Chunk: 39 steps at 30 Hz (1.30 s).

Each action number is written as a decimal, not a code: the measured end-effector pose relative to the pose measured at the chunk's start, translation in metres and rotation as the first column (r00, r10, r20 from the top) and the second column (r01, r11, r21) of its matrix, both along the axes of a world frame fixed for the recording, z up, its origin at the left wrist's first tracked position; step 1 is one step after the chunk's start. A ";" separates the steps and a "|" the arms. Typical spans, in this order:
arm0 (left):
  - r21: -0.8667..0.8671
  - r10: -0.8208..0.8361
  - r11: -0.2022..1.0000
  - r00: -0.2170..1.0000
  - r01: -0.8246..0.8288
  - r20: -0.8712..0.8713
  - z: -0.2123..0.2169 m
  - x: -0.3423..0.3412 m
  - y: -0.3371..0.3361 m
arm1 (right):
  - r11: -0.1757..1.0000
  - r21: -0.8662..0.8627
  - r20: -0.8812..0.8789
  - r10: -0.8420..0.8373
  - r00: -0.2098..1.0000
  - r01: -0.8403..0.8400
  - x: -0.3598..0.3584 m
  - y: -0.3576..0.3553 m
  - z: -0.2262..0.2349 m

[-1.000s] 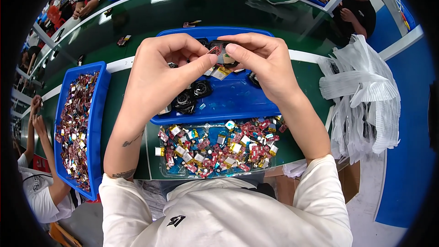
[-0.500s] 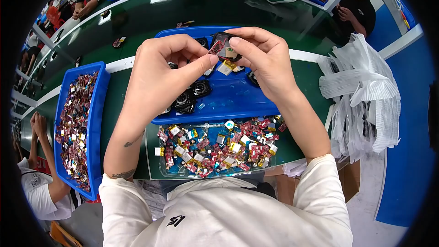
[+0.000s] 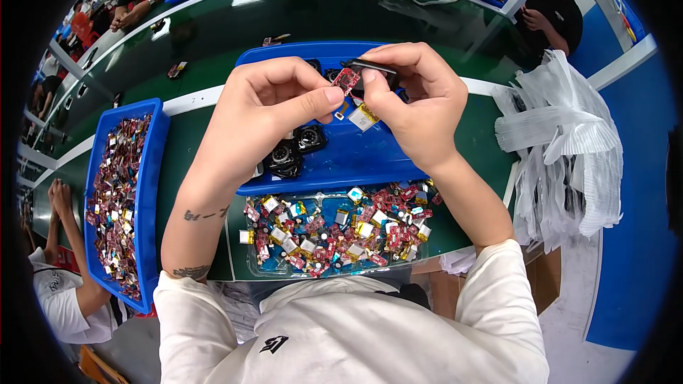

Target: Assemble small electronic components by connecting battery modules and lenses into plastic housings.

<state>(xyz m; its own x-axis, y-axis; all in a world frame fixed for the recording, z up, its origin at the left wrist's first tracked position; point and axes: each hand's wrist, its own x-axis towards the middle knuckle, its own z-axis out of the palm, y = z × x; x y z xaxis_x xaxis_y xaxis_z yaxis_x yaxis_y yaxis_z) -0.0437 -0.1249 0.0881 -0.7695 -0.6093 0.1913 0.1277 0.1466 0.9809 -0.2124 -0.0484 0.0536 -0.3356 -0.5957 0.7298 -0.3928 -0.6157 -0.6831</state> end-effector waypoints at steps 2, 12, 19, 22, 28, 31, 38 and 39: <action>0.046 -0.053 0.998 0.998 0.051 0.032 0.000 0.001 -0.001 | 1.000 -0.026 -0.041 -0.013 0.999 0.012 0.000 0.000 0.000; 0.184 -0.052 0.981 0.998 0.056 -0.027 -0.009 -0.002 -0.001 | 0.990 0.002 0.007 0.138 0.990 -0.138 0.002 0.005 0.003; 0.194 0.089 0.978 0.993 -0.072 -0.083 -0.015 -0.009 0.000 | 0.969 0.070 0.134 0.228 0.964 -0.239 0.003 0.008 0.012; 0.174 0.115 0.980 0.986 -0.094 -0.119 -0.017 -0.011 -0.002 | 0.950 0.130 0.208 0.255 0.944 -0.284 0.001 0.008 0.013; 0.037 0.100 0.994 0.995 -0.099 -0.022 -0.009 -0.006 -0.007 | 0.922 0.349 0.123 0.131 0.984 -0.167 -0.010 0.001 0.021; -0.030 0.167 0.985 0.986 -0.167 -0.016 0.004 0.008 -0.014 | 0.920 0.380 0.102 0.058 0.993 -0.092 -0.043 -0.028 0.013; -0.109 0.245 0.960 0.960 -0.260 -0.135 0.014 0.025 -0.024 | 0.591 0.791 0.046 -0.320 0.946 0.161 -0.154 -0.115 -0.036; -0.107 0.250 0.959 0.960 -0.264 -0.130 0.016 0.026 -0.026 | 0.517 0.829 -0.059 -0.299 0.952 0.214 -0.174 -0.123 -0.048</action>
<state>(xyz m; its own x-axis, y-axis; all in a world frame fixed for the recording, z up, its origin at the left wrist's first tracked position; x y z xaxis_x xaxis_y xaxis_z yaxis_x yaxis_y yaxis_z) -0.0174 -0.1507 0.1043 -0.5590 -0.7501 0.3534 0.1799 0.3064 0.9347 -0.3861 -0.1713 0.0056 -0.6054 -0.7930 -0.0680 -0.3575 0.3473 -0.8669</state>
